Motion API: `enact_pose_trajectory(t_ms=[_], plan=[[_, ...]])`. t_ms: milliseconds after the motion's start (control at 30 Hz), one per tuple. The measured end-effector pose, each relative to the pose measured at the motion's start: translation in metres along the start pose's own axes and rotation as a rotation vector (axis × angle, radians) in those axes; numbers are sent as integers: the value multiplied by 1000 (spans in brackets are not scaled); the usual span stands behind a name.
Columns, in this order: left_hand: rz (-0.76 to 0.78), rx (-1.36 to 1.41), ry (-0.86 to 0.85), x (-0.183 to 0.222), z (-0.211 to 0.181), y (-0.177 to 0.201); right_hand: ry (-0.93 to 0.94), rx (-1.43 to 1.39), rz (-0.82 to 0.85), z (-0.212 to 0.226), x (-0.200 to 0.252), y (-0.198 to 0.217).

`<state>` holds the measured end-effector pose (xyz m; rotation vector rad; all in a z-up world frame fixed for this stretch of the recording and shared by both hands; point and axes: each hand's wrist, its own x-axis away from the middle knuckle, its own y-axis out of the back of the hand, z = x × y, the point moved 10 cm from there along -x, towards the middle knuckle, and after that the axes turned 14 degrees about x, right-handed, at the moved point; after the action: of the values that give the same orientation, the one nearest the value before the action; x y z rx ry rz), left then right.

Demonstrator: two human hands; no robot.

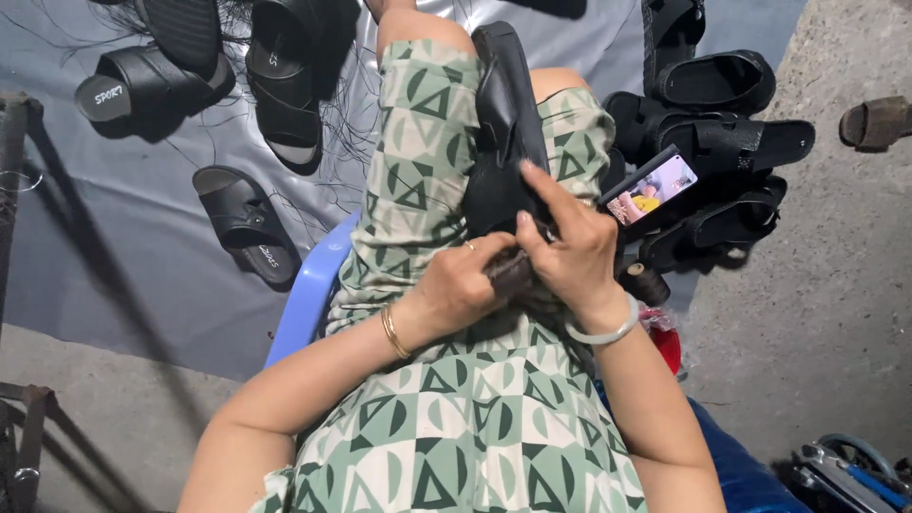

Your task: The person is hand-stitching a black leather sandal to repair it, then transitions to sorting small snails from a bowl into a bucket.

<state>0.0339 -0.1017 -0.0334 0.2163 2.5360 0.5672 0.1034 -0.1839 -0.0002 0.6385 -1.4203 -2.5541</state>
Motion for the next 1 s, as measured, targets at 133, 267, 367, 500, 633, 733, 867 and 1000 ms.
enact_pose_trajectory(t_ms=[133, 267, 367, 500, 633, 733, 867, 1000], plan=[[24, 90, 22, -3, 11, 13, -33, -108, 84, -13, -23, 7], [-32, 30, 128, -3, 31, 43, -101, -190, 155, -17, -29, 9], [-101, 142, 185, -10, 34, 53, -109, -135, 234, -4, -30, 10], [-99, -2, 167, -44, 1, 55, -144, -32, 428, -3, -24, 7], [-36, -60, 184, -39, 5, 41, -33, 133, 392, -3, -3, 29], [67, 229, 283, -34, 18, 37, -41, 286, 454, 3, 11, 44], [391, 225, 302, -27, 34, 43, 106, 490, 606, 17, 28, 47], [382, -292, 375, -24, 68, 104, 240, 622, 636, 33, 28, 48]])
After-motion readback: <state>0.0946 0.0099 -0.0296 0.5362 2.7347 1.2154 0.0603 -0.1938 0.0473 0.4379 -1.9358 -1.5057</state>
